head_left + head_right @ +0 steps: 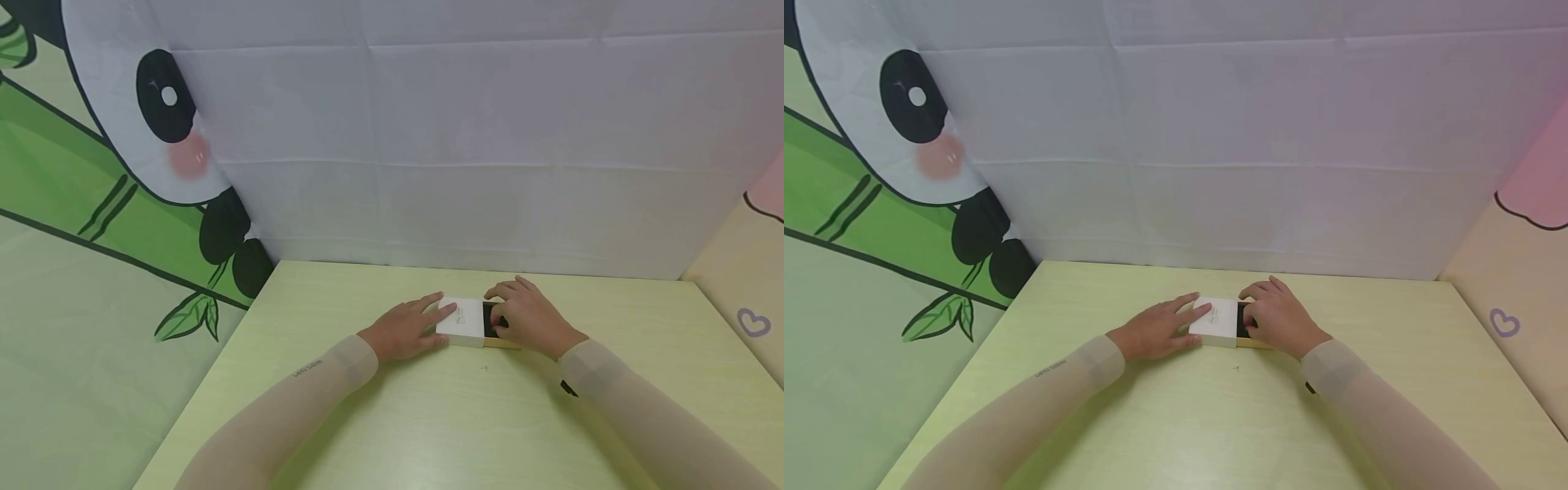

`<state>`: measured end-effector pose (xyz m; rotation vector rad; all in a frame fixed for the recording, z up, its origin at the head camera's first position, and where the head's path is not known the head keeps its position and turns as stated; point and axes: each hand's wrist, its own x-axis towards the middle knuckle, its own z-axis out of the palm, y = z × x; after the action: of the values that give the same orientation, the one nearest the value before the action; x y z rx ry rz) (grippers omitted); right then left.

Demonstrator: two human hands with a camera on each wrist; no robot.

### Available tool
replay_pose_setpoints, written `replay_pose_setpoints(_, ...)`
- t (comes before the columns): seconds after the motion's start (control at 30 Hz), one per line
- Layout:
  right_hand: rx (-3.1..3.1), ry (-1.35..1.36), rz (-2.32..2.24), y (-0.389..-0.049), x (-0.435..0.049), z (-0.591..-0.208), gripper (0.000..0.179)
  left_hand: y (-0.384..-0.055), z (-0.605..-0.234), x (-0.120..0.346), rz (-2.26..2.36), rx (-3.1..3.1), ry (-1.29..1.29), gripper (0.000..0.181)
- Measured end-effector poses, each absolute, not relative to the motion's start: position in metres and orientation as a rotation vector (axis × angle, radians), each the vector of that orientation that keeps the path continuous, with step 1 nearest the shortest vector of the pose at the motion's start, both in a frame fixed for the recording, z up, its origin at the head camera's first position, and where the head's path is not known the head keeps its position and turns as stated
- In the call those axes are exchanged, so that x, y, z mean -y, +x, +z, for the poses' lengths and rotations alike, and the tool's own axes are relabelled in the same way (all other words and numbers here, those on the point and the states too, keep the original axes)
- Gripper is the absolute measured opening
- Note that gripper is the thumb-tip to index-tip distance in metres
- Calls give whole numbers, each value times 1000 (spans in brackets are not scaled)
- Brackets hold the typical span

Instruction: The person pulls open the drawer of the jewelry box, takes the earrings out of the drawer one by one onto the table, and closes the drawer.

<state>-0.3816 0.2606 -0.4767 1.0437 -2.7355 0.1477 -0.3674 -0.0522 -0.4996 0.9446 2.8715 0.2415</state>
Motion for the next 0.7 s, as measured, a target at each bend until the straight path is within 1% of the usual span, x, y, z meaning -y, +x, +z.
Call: replay_pose_setpoints(0.7,2707,1037,164,-379,-264,-473,17,-368,-501,51,236,-2867,934,76)
